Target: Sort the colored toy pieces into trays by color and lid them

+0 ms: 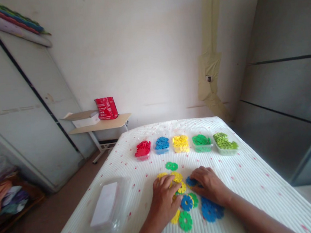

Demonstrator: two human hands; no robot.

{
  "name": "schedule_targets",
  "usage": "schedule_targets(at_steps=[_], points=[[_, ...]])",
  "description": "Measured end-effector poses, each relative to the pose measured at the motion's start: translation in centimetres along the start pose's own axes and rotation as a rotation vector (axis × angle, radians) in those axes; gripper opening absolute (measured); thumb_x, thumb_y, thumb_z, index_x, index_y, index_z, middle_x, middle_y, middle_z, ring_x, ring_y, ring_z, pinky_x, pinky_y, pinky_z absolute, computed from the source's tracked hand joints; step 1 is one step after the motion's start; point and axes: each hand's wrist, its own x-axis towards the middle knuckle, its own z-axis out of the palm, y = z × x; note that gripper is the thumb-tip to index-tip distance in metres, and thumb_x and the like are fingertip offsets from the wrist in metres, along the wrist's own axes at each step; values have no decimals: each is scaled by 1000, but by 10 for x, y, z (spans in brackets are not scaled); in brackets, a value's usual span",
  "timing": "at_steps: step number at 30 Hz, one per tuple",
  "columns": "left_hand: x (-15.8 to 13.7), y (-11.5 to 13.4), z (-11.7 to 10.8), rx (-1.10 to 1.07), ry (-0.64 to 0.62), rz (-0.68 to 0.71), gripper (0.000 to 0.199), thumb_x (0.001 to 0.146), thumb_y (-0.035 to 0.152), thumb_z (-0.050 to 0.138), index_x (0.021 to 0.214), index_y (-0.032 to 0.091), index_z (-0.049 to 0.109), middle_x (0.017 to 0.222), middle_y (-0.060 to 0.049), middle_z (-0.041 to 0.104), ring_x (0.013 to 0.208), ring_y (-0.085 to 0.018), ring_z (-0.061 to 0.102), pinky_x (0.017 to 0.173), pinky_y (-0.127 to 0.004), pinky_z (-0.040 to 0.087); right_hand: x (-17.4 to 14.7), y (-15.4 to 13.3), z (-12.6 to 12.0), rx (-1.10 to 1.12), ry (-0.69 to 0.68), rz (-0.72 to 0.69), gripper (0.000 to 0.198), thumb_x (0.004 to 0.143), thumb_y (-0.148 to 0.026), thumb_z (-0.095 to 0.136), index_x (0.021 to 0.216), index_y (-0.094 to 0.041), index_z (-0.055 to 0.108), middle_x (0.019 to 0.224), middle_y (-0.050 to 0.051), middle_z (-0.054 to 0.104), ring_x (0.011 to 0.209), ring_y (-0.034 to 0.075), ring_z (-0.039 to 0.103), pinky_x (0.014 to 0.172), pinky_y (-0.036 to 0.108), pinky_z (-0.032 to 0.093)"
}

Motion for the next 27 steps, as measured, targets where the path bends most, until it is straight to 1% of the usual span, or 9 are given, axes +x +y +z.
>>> schedule_targets(at_steps=[5, 9, 14, 19, 23, 25, 27], points=[[0, 0, 2, -11, 57, 22, 25, 72, 23, 57, 96, 26, 65, 109, -5, 59, 106, -23, 49, 94, -46, 34, 0, -3, 6, -8, 7, 36, 20, 71, -19, 56, 90, -22, 59, 89, 2, 60, 88, 18, 49, 77, 29, 30], [1, -2, 4, -12, 109, 32, 25, 72, 18, 53, 93, 24, 65, 104, -5, 60, 102, -21, 51, 92, -44, 37, 0, -4, 8, -20, 10, 54, 19, 70, -17, 53, 87, -21, 58, 88, 1, 59, 88, 17, 49, 76, 28, 29], [2, -3, 6, -27, 137, 20, 24, 73, 17, 50, 90, 22, 66, 99, -6, 62, 97, -21, 53, 88, -42, 40, 1, -8, 7, -23, 16, 75, 14, 74, -19, 51, 86, -21, 57, 86, 1, 59, 86, 17, 49, 74, 28, 30], [3, -2, 8, -55, 153, 7, 26, 71, 15, 50, 90, 22, 66, 98, -6, 62, 96, -21, 54, 88, -42, 40, 3, -14, 11, -130, 58, 101, 10, 78, -19, 49, 83, -20, 57, 83, 3, 60, 85, 18, 50, 74, 30, 30], [4, -3, 8, -65, 176, -21, 27, 71, 13, 49, 91, 22, 66, 95, -5, 63, 94, -20, 54, 86, -40, 41, 6, -12, 12, -168, 101, 100, 18, 84, -17, 41, 83, -19, 59, 79, 5, 61, 81, 19, 52, 74, 32, 32], [5, -3, 8, -67, 184, -54, 28, 72, 12, 48, 92, 21, 65, 92, -5, 64, 91, -20, 55, 83, -39, 42, 6, -10, 11, -143, 118, 90, 21, 86, -17, 39, 84, -19, 60, 79, 6, 62, 81, 19, 53, 74, 32, 34], [6, -2, 8, -64, 191, -96, 27, 73, 13, 49, 93, 21, 65, 89, -5, 64, 89, -20, 55, 81, -38, 43, 5, -11, 10, -74, 122, 56, 21, 87, -17, 39, 87, -19, 60, 81, 6, 62, 82, 19, 54, 75, 32, 37]])
